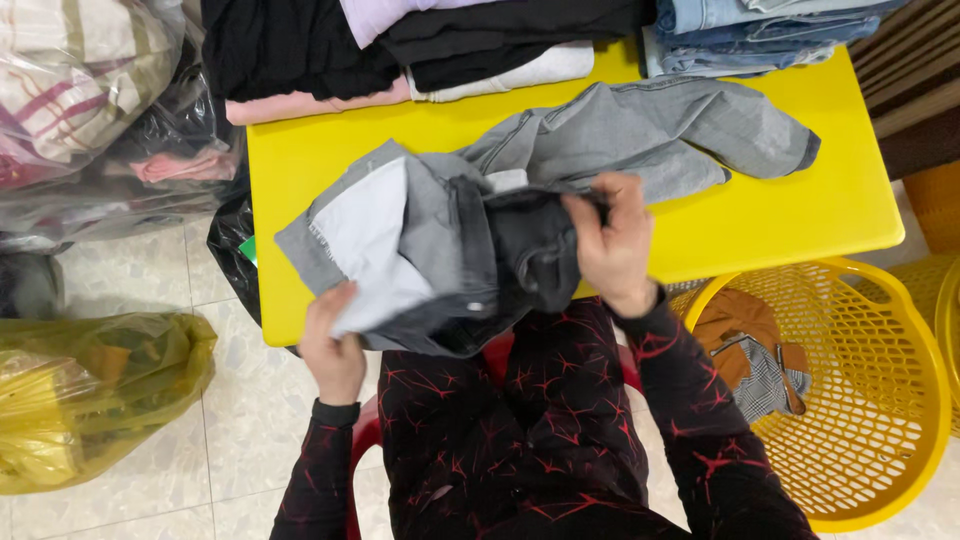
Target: The person folds a pair of light blue jeans on a yellow table, then places the folded jeans into a yellow basket. The person then picks up a pair of dark gray jeans from the basket and begins to fold them on the table.
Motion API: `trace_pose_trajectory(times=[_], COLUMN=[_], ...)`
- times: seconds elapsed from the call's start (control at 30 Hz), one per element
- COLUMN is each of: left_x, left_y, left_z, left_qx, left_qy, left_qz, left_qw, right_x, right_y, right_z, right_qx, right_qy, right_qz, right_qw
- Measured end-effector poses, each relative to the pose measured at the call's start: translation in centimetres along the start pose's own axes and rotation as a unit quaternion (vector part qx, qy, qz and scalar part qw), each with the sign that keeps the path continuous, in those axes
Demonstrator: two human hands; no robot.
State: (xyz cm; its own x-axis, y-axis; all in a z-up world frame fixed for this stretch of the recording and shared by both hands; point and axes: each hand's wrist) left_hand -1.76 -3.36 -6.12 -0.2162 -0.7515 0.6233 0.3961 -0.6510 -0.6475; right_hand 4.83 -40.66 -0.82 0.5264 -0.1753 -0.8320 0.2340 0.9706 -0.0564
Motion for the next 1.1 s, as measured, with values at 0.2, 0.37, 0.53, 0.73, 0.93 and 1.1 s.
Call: trace_pose_trajectory(times=[0.2, 0.37, 0.53, 0.73, 0.93, 1.1], left_x=[-2.1, -2.1, 0.5, 8.1, 10.1, 7.5], left_y=[1.3, 4.4, 3.6, 0.5, 0.2, 0.7], left_z=[2.9, 3.0, 2.9, 2.7, 2.5, 0.9], left_qx=[0.057, -0.005, 0.002, 0.185, 0.095, 0.089], left_qy=[-0.221, -0.207, -0.186, 0.012, 0.006, -0.02], left_qz=[-0.271, -0.158, -0.13, 0.129, 0.218, 0.29], left_qw=[0.935, 0.965, 0.974, 0.974, 0.971, 0.953], right_x=[3.6, 4.0, -0.2, -3.5, 0.0, 2.6], right_y=[-1.8, -2.2, -2.8, -0.2, 2.0, 1.0], right_z=[4.5, 2.8, 0.3, -5.3, -13.2, -14.2], right_qx=[-0.003, -0.127, -0.063, 0.094, 0.034, 0.082], right_qy=[-0.011, 0.074, -0.013, -0.032, 0.081, 0.158], right_qz=[-0.276, -0.279, -0.251, -0.263, -0.344, -0.171], right_qw=[0.961, 0.949, 0.966, 0.96, 0.935, 0.969])
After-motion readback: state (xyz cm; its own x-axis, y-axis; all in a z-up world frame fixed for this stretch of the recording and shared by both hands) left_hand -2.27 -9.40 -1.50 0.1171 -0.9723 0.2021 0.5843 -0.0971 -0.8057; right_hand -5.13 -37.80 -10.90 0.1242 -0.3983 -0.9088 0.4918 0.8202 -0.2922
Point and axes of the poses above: each hand's wrist, its own z-axis towards the middle knuckle, its own y-axis out of the palm, x = y × z, and after that the axes turned 15 degrees about z, right-handed
